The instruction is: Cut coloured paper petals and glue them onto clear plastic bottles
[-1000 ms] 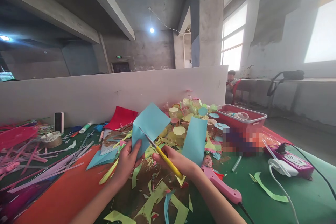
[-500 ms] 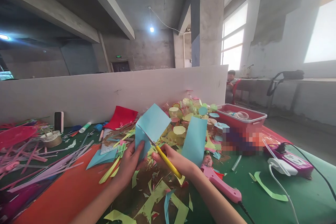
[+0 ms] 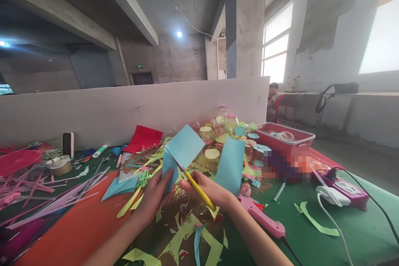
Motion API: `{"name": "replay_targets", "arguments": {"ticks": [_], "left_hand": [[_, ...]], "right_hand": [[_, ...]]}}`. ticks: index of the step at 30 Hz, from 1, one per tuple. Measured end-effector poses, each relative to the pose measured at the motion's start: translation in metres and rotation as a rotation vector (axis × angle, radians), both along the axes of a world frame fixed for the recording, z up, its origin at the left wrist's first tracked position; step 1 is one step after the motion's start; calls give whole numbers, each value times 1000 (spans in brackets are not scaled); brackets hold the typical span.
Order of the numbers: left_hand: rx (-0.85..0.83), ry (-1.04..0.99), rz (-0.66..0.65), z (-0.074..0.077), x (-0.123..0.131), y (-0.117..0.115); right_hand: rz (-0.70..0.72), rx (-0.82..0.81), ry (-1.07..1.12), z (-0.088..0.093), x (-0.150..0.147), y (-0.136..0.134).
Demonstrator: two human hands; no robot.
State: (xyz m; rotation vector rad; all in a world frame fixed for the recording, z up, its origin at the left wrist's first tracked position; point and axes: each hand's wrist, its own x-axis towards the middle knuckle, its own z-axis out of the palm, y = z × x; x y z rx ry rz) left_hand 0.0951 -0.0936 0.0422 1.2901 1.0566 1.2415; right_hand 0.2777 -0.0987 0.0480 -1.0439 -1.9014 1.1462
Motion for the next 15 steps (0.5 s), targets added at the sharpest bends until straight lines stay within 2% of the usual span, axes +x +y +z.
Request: {"name": "replay_targets", "arguments": {"ticks": [7, 15], "left_hand": [[-43, -36, -69, 3, 2, -2], [9, 8, -100, -1, -2, 2]], "right_hand": [[-36, 25, 21, 4, 2, 0], [-121, -68, -15, 8, -1, -1]]}}
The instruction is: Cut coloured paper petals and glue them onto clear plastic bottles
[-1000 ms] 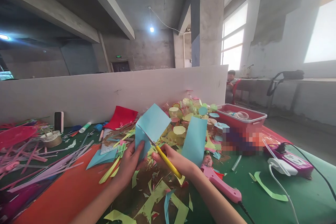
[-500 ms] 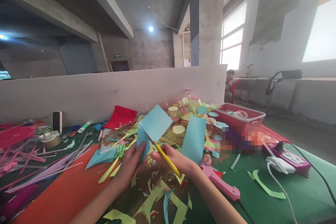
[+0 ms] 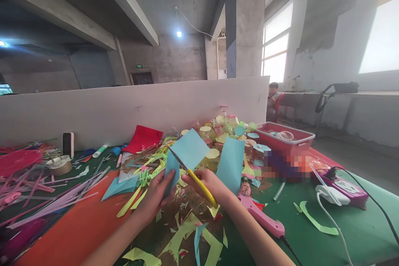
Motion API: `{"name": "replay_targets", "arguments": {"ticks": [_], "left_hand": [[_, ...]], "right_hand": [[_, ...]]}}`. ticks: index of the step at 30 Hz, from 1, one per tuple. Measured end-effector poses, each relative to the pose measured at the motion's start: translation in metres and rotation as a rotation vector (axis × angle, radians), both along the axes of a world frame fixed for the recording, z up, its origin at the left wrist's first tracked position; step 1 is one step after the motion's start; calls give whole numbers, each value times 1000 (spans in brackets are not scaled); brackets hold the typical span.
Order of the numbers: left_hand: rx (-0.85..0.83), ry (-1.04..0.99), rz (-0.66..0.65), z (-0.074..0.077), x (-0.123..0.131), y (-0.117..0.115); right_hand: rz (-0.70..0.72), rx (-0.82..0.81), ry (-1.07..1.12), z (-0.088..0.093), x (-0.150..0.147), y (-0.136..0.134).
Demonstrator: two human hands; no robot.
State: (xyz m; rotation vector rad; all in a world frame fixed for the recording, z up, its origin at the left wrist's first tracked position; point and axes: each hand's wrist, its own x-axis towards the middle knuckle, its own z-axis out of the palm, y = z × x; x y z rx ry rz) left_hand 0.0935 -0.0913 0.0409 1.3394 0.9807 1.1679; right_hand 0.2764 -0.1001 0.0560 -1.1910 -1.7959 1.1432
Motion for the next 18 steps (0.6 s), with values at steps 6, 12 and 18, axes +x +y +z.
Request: {"name": "replay_targets", "arguments": {"ticks": [6, 12, 18], "left_hand": [[9, -1, 37, 1, 0, 1], [13, -49, -119, 2, -2, -3], [-1, -20, -258, 4, 1, -9]], "right_hand": [[-49, -27, 56, -3, 0, 3], [-101, -39, 113, -5, -3, 6], [-131, -35, 146, -12, -4, 11]]}}
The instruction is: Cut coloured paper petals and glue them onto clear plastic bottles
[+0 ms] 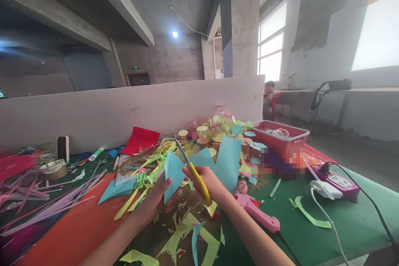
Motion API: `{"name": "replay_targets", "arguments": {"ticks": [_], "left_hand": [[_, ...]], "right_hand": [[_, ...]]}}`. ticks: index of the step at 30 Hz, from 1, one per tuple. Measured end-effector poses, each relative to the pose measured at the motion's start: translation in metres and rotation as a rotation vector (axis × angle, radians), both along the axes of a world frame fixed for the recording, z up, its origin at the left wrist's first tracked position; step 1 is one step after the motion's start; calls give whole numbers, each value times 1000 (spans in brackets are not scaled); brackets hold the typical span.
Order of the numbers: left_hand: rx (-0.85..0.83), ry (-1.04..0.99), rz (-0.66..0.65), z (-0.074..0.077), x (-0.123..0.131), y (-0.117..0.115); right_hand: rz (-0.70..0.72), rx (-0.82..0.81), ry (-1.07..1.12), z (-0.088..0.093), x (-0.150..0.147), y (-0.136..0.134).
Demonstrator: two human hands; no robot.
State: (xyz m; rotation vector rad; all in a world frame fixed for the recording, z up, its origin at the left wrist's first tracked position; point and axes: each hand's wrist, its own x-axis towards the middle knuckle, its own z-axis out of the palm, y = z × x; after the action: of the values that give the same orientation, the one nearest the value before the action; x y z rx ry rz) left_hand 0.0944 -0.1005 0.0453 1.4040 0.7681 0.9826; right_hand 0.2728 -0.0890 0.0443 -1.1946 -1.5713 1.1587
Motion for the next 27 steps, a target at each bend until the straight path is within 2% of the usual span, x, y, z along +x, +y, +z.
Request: {"name": "replay_targets", "arguments": {"ticks": [2, 6, 9, 11, 14, 16, 21, 24, 27], "left_hand": [[-9, 41, 56, 1, 1, 0], [2, 167, 277, 0, 0, 7], [78, 244, 457, -4, -4, 20], [167, 313, 498, -6, -5, 30], [317, 445, 453, -6, -2, 43], [371, 530, 383, -4, 3, 50], [302, 583, 274, 9, 15, 65], [450, 621, 144, 15, 18, 79], [656, 719, -31, 17, 18, 96]], "right_hand": [[-48, 0, 27, -2, 0, 2], [-157, 6, 209, 2, 1, 6], [-262, 6, 355, 9, 5, 6], [-361, -4, 387, 14, 9, 4], [-500, 20, 366, 19, 15, 1], [-520, 29, 349, 19, 18, 0], [-581, -14, 376, 21, 15, 1], [-596, -25, 331, 18, 13, 2], [-628, -78, 227, 5, 16, 2]]}}
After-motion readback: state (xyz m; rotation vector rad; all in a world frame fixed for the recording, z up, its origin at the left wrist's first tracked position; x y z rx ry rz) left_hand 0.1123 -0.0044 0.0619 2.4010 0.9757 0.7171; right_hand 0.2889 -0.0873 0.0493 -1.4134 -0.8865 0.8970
